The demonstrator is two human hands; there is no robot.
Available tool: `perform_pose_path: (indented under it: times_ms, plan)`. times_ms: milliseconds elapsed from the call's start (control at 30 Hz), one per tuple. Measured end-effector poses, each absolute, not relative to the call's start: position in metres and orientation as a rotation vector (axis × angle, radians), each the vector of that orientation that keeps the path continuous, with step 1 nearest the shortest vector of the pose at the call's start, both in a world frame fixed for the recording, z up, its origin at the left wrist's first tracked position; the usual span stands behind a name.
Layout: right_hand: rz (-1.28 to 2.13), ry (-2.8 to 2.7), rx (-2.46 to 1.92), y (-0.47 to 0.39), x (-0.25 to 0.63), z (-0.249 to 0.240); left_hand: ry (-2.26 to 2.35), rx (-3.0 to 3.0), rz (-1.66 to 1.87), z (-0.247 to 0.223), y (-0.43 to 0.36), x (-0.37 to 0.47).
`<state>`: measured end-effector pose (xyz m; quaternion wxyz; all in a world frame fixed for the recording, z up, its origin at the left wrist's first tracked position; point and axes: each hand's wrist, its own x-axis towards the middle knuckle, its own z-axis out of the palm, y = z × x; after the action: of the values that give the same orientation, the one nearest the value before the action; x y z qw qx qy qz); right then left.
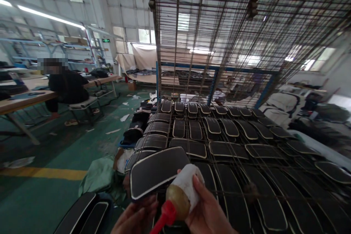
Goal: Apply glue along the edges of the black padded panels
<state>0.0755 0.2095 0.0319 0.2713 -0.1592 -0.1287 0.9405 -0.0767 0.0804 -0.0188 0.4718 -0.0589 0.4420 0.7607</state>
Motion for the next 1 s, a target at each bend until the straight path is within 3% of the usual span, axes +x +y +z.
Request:
perform_pose_path:
  times_ms: [133, 400, 667, 933, 1000]
  plan:
    - [2.608, -0.571, -0.424, 0.227, 0.097, 0.046, 1.356, 0.192, 1.958, 0.006, 0.049, -0.128]
    - [2.728, -0.906, -0.404, 0.238, 0.094, 0.041, 1.348, 0.624, 1.381, 0.098, 0.085, -0.159]
    - [2.625, -0.814, -0.463, 0.234, 0.098, 0.038, 1.283, 0.613, 1.372, 0.092, 0.091, -0.142]
    - [2.055, -0.784, -0.482, 0.28, 0.119, 0.081, 1.094, 0.396, 1.373, 0.08, 0.058, -0.153]
    - [1.936, -0.876, -0.45, 0.288, 0.12, 0.089, 1.133, 0.254, 1.516, 0.072, 0.057, -0.147]
